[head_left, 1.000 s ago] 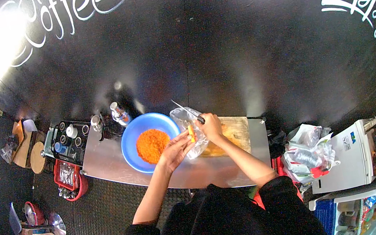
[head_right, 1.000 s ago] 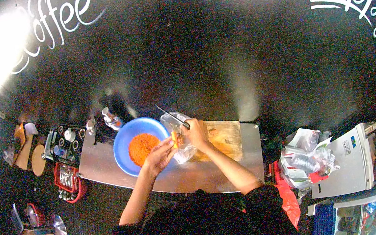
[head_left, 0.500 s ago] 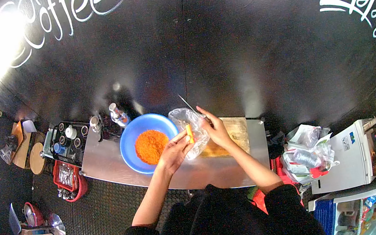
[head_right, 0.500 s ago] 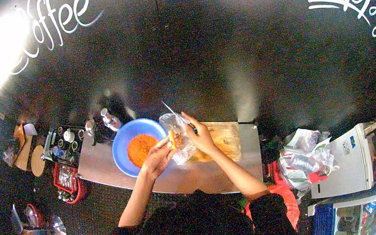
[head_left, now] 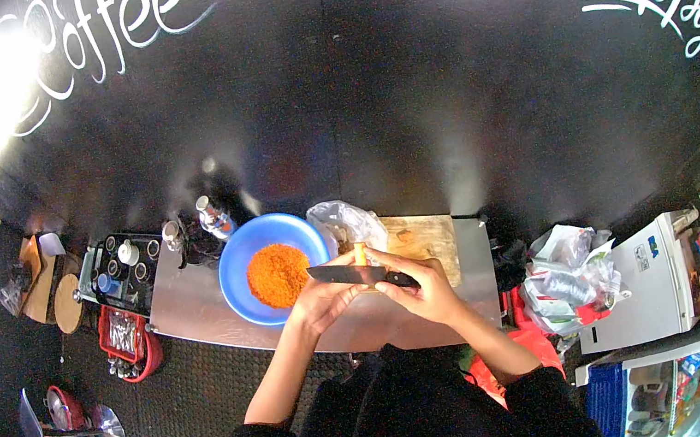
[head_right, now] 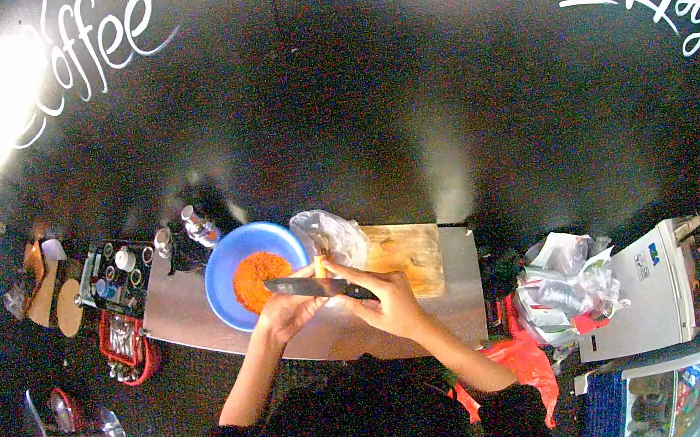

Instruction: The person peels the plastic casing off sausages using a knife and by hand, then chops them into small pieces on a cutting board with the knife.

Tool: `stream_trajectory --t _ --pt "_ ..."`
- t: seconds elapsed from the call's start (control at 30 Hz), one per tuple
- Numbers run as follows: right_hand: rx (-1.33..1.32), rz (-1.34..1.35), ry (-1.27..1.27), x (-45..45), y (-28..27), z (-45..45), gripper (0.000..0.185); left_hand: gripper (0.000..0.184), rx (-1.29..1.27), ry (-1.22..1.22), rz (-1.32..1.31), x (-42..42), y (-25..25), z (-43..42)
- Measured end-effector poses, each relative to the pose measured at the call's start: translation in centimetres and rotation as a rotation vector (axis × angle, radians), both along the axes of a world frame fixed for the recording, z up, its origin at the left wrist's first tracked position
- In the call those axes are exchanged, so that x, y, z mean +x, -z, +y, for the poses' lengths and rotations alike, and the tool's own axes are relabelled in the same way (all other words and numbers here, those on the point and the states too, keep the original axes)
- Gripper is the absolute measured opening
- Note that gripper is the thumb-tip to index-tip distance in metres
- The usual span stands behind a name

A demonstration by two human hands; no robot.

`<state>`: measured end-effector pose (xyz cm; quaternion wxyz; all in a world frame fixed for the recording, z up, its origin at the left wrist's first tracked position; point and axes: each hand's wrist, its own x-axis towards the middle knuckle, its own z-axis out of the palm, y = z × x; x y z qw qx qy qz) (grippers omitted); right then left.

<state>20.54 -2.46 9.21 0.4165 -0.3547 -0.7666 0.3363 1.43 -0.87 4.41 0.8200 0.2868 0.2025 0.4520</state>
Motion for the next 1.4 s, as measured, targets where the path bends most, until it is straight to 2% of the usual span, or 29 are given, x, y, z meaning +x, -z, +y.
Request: stream_trajectory --t 0.1,0.23,0.3,0.33,0.4,0.63,0.73,0.8,0.83,0.87,0.9,1.0,1.07,1.1,1.2,1.3,1.37,1.4 --pt "0.104 -0.007 -0.016 0.2 -0.1 -0.3 0.044 0.052 -0.034 -0.033 -0.058 0.1 -1.3 -0.9" --pt "0.118 0.010 -0.001 0.2 -0.6 -1.0 0.042 0.049 -0.065 -0.065 -0.010 0.5 -2.7 -1.7" --pt "-0.042 -0.068 0.006 0.4 -0.1 -1.3 0.039 0.046 -0.078 -0.070 -0.002 0.6 -2.8 -1.8" --pt "-0.041 -0.067 0.005 0.3 -0.2 -1.3 0.039 0.046 -0.077 -0.071 -0.002 0.6 -2.7 -1.8" --pt "0.106 0.051 0.000 0.0 -0.4 -1.4 0.036 0.044 -0.101 -0.062 0.054 0.4 -2.4 -2.1" --pt "0.186 0.027 0.099 -0.5 0.4 -2.1 0.034 0.032 -0.118 -0.097 0.022 0.7 -2.0 -2.6" --pt "0.075 0.131 0.135 -1.1 0.8 -2.5 0.032 0.023 -0.110 -0.094 -0.027 0.9 -2.3 -2.5" --pt "-0.123 0.347 0.121 -1.4 1.9 -2.4 0.030 0.017 -0.051 -0.020 -0.055 1.1 -2.8 -2.2" --pt "-0.336 0.493 0.053 -1.5 2.3 -2.5 0.030 0.020 -0.049 -0.041 -0.032 1.2 -2.8 -2.2" --pt "-0.335 0.494 0.053 -1.1 2.3 -2.4 0.030 0.020 -0.049 -0.040 -0.032 1.2 -3.0 -2.2" --pt "-0.534 0.562 -0.018 -0.5 1.7 -2.4 0.031 0.023 -0.042 -0.039 -0.018 1.2 -3.5 -2.3" --pt "-0.762 0.545 -0.049 0.1 1.0 -2.3 0.031 0.029 0.032 -0.022 -0.016 0.7 -2.6 -1.9" --pt "-0.210 0.235 -0.024 0.1 -0.3 -2.5 0.032 0.033 0.101 -0.008 -0.029 0.4 -1.9 -1.9" --pt "-0.138 0.183 0.012 0.0 -1.6 -2.7 0.035 0.036 0.077 -0.058 0.013 0.5 -2.6 -2.2" --pt "0.004 0.100 0.067 -0.1 -2.0 -2.6 0.036 0.043 -0.004 -0.078 0.018 0.5 -2.6 -2.3" --pt "-0.023 0.037 0.077 0.0 -2.5 -2.6 0.038 0.044 0.029 -0.139 0.121 0.6 -3.5 -2.6" --pt "0.012 0.058 0.067 -0.1 -2.3 -2.3 0.038 0.045 0.181 -0.164 0.295 0.6 -4.3 -2.7" --pt "0.048 0.079 0.058 -0.1 -2.2 -2.2 0.038 0.045 0.181 -0.162 0.295 0.8 -4.7 -2.8"
